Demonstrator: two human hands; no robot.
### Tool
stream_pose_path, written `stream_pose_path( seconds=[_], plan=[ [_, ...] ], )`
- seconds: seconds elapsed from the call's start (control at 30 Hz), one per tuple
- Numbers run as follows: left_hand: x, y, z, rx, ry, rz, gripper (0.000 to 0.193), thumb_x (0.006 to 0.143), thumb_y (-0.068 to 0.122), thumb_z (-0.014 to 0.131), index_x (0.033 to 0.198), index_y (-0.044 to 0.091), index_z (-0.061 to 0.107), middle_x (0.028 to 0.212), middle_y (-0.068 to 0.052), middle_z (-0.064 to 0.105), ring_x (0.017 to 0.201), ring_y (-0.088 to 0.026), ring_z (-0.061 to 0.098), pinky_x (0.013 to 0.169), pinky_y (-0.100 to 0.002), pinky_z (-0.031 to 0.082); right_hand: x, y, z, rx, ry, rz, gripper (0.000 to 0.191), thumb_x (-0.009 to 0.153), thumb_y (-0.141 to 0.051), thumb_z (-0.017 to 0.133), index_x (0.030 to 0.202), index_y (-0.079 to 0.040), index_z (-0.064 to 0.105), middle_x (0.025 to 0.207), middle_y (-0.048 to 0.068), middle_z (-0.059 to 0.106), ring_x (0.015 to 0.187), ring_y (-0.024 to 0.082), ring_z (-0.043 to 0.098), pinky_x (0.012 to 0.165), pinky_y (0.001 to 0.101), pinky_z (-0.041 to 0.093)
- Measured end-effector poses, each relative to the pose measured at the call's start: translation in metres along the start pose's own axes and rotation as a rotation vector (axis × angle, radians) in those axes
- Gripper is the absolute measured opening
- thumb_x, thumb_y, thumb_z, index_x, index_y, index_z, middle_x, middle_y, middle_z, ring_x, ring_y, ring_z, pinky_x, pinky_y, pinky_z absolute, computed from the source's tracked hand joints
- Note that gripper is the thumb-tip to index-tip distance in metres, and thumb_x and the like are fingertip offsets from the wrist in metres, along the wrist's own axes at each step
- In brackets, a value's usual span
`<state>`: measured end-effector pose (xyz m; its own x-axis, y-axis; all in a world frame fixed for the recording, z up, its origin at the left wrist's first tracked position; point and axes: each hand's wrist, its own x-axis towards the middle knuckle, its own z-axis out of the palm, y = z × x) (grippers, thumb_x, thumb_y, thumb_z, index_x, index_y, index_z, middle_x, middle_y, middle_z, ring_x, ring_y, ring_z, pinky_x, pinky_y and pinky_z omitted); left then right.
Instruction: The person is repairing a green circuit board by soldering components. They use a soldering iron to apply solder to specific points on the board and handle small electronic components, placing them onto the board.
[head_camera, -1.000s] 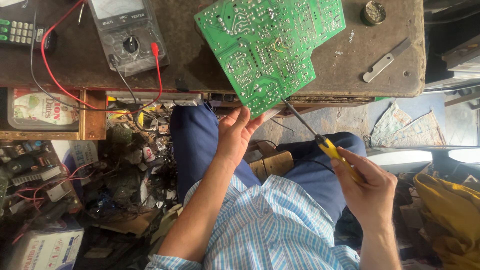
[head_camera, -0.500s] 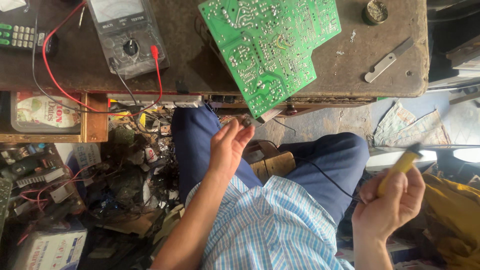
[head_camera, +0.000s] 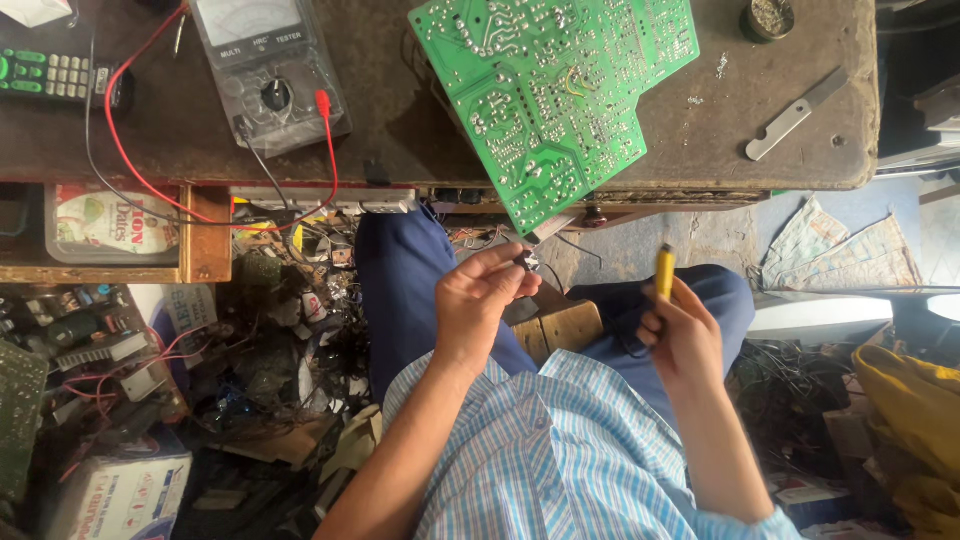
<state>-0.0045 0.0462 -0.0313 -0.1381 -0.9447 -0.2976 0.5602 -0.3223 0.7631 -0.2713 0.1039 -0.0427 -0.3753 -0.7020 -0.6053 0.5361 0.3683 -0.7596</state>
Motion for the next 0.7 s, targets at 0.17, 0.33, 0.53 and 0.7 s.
stream_pose_path(
  seconds=[0.17, 0.33, 0.53, 0.7],
  plan=[
    [-0.006, 0.015, -0.008, 0.149, 0.01, 0.135, 0.026, 0.097, 0.002, 0.069, 0.122, -0.007, 0.068, 0.088, -0.012, 0.077, 0.082, -0.016, 0.075, 0.078, -0.028, 0.063, 0.036, 0.019, 0.042, -0.437, -0.016, -0.248, 0.045, 0.099, -0.002, 0.055, 0.144, -0.003, 0.052, 0.115, 0.009, 0.069, 0.067, 0.01, 0.053, 0.055, 0.0264, 0.043],
    [-0.005, 0.027, -0.027, 0.241, 0.062, 0.22, 0.026, 0.097, 0.002, 0.071, 0.122, -0.006, 0.067, 0.088, -0.011, 0.075, 0.082, -0.014, 0.072, 0.073, -0.027, 0.061, 0.072, 0.027, 0.093, -0.764, 0.08, -0.707, 0.028, 0.108, -0.005, 0.059, 0.136, 0.0, 0.06, 0.113, 0.008, 0.074, 0.081, 0.006, 0.06, 0.066, 0.0237, 0.047],
    [-0.019, 0.085, -0.039, 0.132, 0.088, 0.269, 0.024, 0.098, -0.004, 0.067, 0.121, -0.008, 0.066, 0.093, -0.015, 0.075, 0.083, -0.018, 0.074, 0.077, -0.031, 0.063, 0.113, 0.037, 0.139, -0.538, -0.116, -0.747, 0.013, 0.107, -0.003, 0.055, 0.116, 0.0, 0.063, 0.104, 0.005, 0.068, 0.084, 0.01, 0.058, 0.072, 0.0275, 0.047],
    [-0.071, 0.189, -0.037, 0.038, -0.178, 0.727, 0.024, 0.097, -0.011, 0.066, 0.121, -0.008, 0.066, 0.105, -0.018, 0.072, 0.083, -0.02, 0.072, 0.075, -0.032, 0.063, 0.149, 0.042, 0.162, 0.077, -0.411, -0.414, 0.016, 0.11, -0.009, 0.048, 0.117, -0.003, 0.062, 0.112, 0.007, 0.067, 0.099, 0.016, 0.061, 0.085, 0.0287, 0.049]
  ],
)
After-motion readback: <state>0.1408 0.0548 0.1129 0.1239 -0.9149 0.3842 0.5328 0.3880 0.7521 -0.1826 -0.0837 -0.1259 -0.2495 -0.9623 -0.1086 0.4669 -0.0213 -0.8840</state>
